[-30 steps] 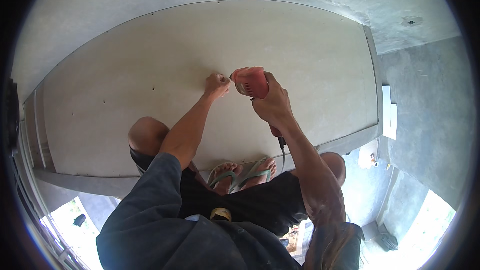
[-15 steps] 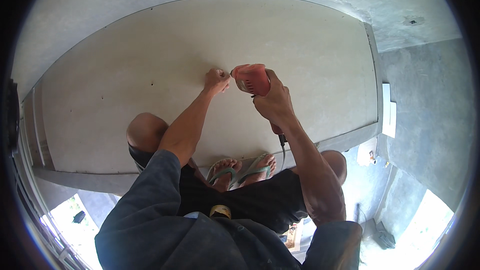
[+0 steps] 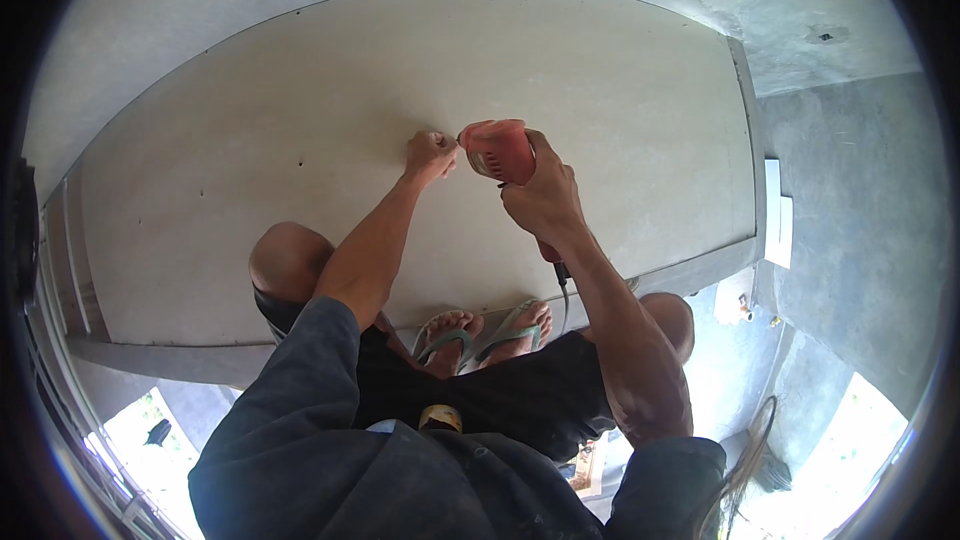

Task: The person is drilling screws into a ceiling board using a power drill. They hold a screw against the board by hand and then use the power drill to drive it in, repeating this for multiple screws along the edge of the board.

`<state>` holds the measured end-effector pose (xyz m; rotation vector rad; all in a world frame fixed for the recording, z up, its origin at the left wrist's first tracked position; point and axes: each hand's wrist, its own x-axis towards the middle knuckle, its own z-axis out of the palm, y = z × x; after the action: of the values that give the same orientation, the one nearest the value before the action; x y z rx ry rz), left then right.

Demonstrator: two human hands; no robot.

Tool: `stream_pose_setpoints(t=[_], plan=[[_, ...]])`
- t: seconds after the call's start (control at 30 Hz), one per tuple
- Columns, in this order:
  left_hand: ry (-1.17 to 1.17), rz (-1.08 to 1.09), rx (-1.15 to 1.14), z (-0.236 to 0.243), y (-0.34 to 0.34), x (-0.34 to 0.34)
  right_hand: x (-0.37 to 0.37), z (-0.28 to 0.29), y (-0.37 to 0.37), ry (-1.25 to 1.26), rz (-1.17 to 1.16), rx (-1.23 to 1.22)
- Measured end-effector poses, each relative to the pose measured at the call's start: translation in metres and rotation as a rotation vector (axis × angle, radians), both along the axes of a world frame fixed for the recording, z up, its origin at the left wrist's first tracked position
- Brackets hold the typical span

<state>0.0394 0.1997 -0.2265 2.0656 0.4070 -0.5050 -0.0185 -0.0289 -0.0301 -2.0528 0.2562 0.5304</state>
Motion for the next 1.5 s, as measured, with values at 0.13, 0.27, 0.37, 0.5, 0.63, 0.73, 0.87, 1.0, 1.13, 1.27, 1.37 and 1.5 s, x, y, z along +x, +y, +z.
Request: stream_pose_setpoints(t=[0.13,0.27,0.37,0.5,0.63,0.73,0.87,1.0,1.13,1.27,1.37,1.5], plan=[[0.001,0.014,0.012,-0.002,0.007,0.001,-0.001,0.0,0.005,-0.054,0.007,0.009],[0.022,0.001,0.017,0.005,-0.002,0.0,-0.001,0.003,0.001,0.011,-0.009,0.01],[0.02,0.016,0.012,0.005,0.001,-0.001,-0.001,0.007,0.004,0.006,-0.01,0.012],[0.021,0.03,0.033,0.003,0.001,0.002,-0.001,0.006,0.004,-0.023,-0.008,0.006],[0.031,0.027,0.03,0.005,0.001,-0.001,0.001,0.017,0.006,0.061,-0.002,0.027],[0.013,0.027,0.01,0.006,0.001,0.0,0.003,0.019,0.006,0.085,-0.005,0.027],[0.039,0.029,0.016,0.01,-0.001,0.001,0.004,0.012,0.004,0.062,0.006,0.011],[-0.063,-0.226,0.427,0.013,0.023,0.012,0.016,0.028,0.012,0.109,0.085,-0.01],[-0.242,-0.404,0.701,0.042,0.019,0.027,0.032,0.035,0.004,0.134,0.137,-0.097],[-0.083,-0.831,0.921,0.056,0.029,0.031,0.049,0.046,0.006,0.149,0.248,-0.169],[-0.052,-0.877,0.927,0.052,0.033,0.032,0.054,0.044,0.008,0.193,0.323,-0.14],[-0.081,-0.875,0.928,0.049,0.028,0.031,0.054,0.041,0.008,0.198,0.32,-0.131]])
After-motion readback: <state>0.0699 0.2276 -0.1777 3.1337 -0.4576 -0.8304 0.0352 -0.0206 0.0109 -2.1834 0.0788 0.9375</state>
